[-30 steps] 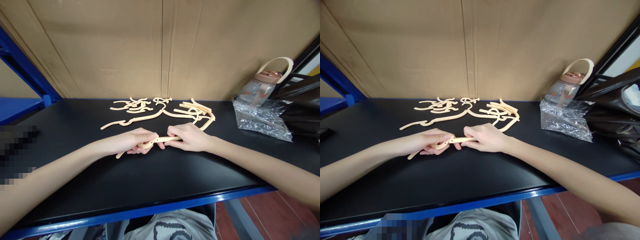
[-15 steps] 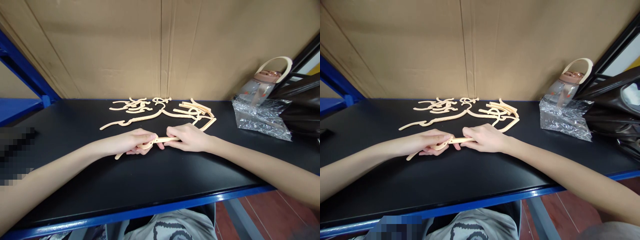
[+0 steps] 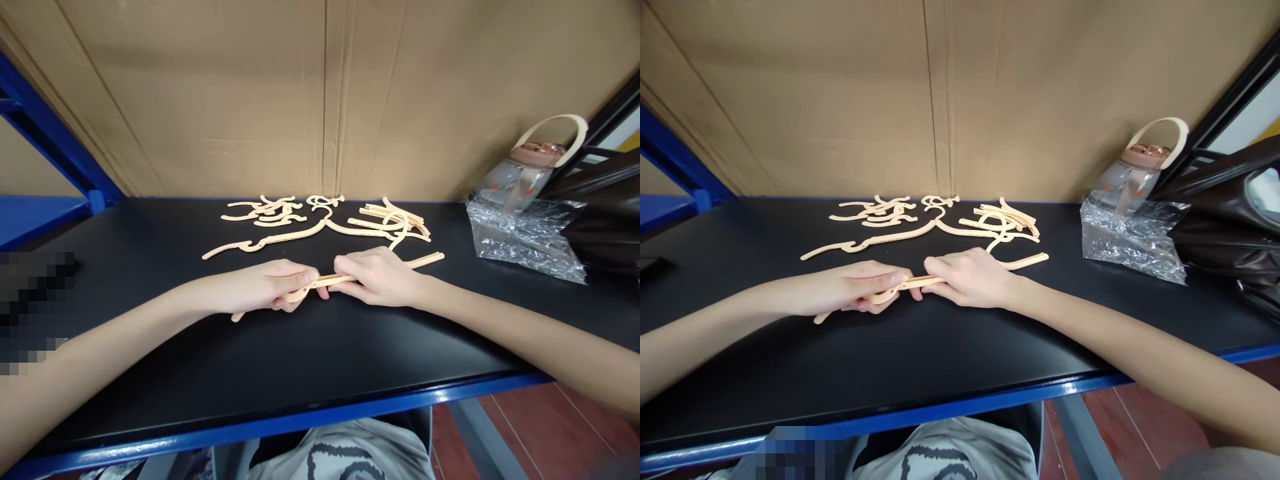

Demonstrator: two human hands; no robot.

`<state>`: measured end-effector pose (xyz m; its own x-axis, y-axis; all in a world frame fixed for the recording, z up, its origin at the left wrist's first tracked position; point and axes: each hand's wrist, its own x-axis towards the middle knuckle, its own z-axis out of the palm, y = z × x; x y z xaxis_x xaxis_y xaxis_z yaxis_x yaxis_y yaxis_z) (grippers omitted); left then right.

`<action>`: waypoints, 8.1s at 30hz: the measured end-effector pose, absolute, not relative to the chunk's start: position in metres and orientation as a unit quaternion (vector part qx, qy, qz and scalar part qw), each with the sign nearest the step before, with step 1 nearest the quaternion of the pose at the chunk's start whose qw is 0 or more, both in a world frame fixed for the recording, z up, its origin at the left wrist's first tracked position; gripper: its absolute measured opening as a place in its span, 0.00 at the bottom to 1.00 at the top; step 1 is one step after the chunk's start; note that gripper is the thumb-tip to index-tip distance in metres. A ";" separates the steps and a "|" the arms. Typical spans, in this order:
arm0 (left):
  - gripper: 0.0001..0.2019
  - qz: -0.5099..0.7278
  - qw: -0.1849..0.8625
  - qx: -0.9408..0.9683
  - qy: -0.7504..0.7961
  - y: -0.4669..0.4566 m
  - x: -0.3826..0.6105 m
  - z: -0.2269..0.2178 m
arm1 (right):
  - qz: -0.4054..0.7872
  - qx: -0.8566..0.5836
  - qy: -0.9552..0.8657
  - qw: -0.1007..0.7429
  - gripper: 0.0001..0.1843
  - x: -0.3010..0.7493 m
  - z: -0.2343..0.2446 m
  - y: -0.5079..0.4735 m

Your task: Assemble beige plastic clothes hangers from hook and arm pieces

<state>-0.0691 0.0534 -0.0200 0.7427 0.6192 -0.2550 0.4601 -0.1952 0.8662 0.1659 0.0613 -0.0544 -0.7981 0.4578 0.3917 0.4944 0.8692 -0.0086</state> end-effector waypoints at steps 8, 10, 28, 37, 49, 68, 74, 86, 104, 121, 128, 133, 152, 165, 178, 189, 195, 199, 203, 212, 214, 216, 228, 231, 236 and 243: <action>0.22 0.032 0.552 0.769 0.322 0.058 -0.069 -0.014 | -0.047 -0.260 -0.946 0.189 0.14 0.164 -0.054 0.060; 0.22 0.011 0.539 0.777 0.324 0.058 -0.069 -0.010 | -0.047 -0.258 -0.946 0.190 0.15 0.164 -0.054 0.060; 0.21 -0.015 0.447 0.825 0.345 0.052 -0.071 -0.003 | -0.033 -0.237 -0.949 0.205 0.15 0.164 -0.053 0.058; 0.22 0.065 0.479 0.804 0.347 0.048 -0.066 -0.011 | -0.030 -0.234 -0.947 0.217 0.15 0.165 -0.054 0.060; 0.21 -0.035 0.630 0.706 0.321 0.059 -0.075 -0.015 | -0.068 -0.219 -0.956 0.184 0.16 0.164 -0.052 0.057; 0.18 -0.050 0.737 0.606 0.295 0.063 -0.078 -0.021 | -0.097 -0.195 -0.951 0.221 0.16 0.165 -0.055 0.059; 0.18 -0.039 0.738 0.610 0.286 0.062 -0.077 -0.024 | -0.106 -0.207 -0.948 0.218 0.17 0.165 -0.054 0.058; 0.19 -0.026 0.785 0.573 0.235 0.064 -0.075 -0.027 | -0.105 -0.198 -0.939 0.262 0.18 0.166 -0.055 0.059; 0.19 0.015 0.758 0.597 0.260 0.062 -0.074 -0.027 | -0.111 -0.204 -0.935 0.266 0.18 0.166 -0.057 0.059; 0.20 0.024 0.752 0.602 0.266 0.059 -0.074 -0.031 | -0.135 -0.187 -0.930 0.287 0.19 0.167 -0.056 0.057; 0.19 -0.008 0.634 0.719 0.284 0.053 -0.072 -0.013 | -0.177 -0.176 -0.935 0.253 0.19 0.167 -0.057 0.055; 0.19 -0.025 0.598 0.750 0.281 0.050 -0.072 -0.007 | -0.181 -0.171 -0.939 0.236 0.18 0.166 -0.058 0.054; 0.19 -0.028 0.568 0.761 0.314 0.056 -0.071 -0.012 | -0.093 -0.234 -0.954 0.161 0.20 0.168 -0.054 0.053; 0.28 -0.058 0.342 0.846 0.406 0.030 -0.064 0.007 | -0.013 -0.233 -0.962 0.141 0.18 0.163 -0.052 0.056; 0.23 -0.055 0.203 0.876 0.433 0.025 -0.057 -0.001 | 0.017 -0.254 -0.957 0.140 0.16 0.163 -0.050 0.057; 0.16 0.093 0.337 0.790 0.504 0.035 -0.059 -0.023 | -0.006 -0.296 -0.943 0.151 0.16 0.166 -0.052 0.059; 0.17 0.113 0.442 0.740 0.495 0.042 -0.057 -0.024 | -0.017 -0.295 -0.945 0.139 0.17 0.164 -0.051 0.059; 0.18 0.106 0.430 0.754 0.485 0.041 -0.056 -0.021 | -0.023 -0.296 -0.946 0.130 0.17 0.163 -0.051 0.058; 0.17 0.095 0.405 0.774 0.477 0.039 -0.057 -0.018 | -0.021 -0.303 -0.945 0.117 0.17 0.162 -0.050 0.057; 0.18 0.075 0.304 0.821 0.478 0.035 -0.057 -0.019 | -0.020 -0.306 -0.945 0.116 0.17 0.163 -0.048 0.056; 0.17 0.056 0.216 0.846 0.485 0.031 -0.055 -0.016 | -0.023 -0.307 -0.944 0.119 0.16 0.162 -0.048 0.056; 0.17 0.034 0.128 0.862 0.489 0.028 -0.053 -0.013 | -0.031 -0.306 -0.943 0.127 0.16 0.162 -0.049 0.056; 0.26 0.049 -0.051 0.846 0.528 0.038 -0.065 0.000 | -0.072 -0.296 -0.935 0.183 0.17 0.171 -0.052 0.070; 0.28 0.045 -0.079 0.828 0.553 0.041 -0.071 0.005 | -0.085 -0.306 -0.931 0.181 0.21 0.171 -0.051 0.073; 0.28 0.027 -0.077 0.833 0.548 0.047 -0.077 0.005 | -0.123 -0.354 -0.912 0.168 0.26 0.171 -0.051 0.073; 0.23 0.018 -0.040 0.895 0.444 0.041 -0.068 -0.010 | -0.172 -0.386 -0.895 0.145 0.34 0.171 -0.056 0.071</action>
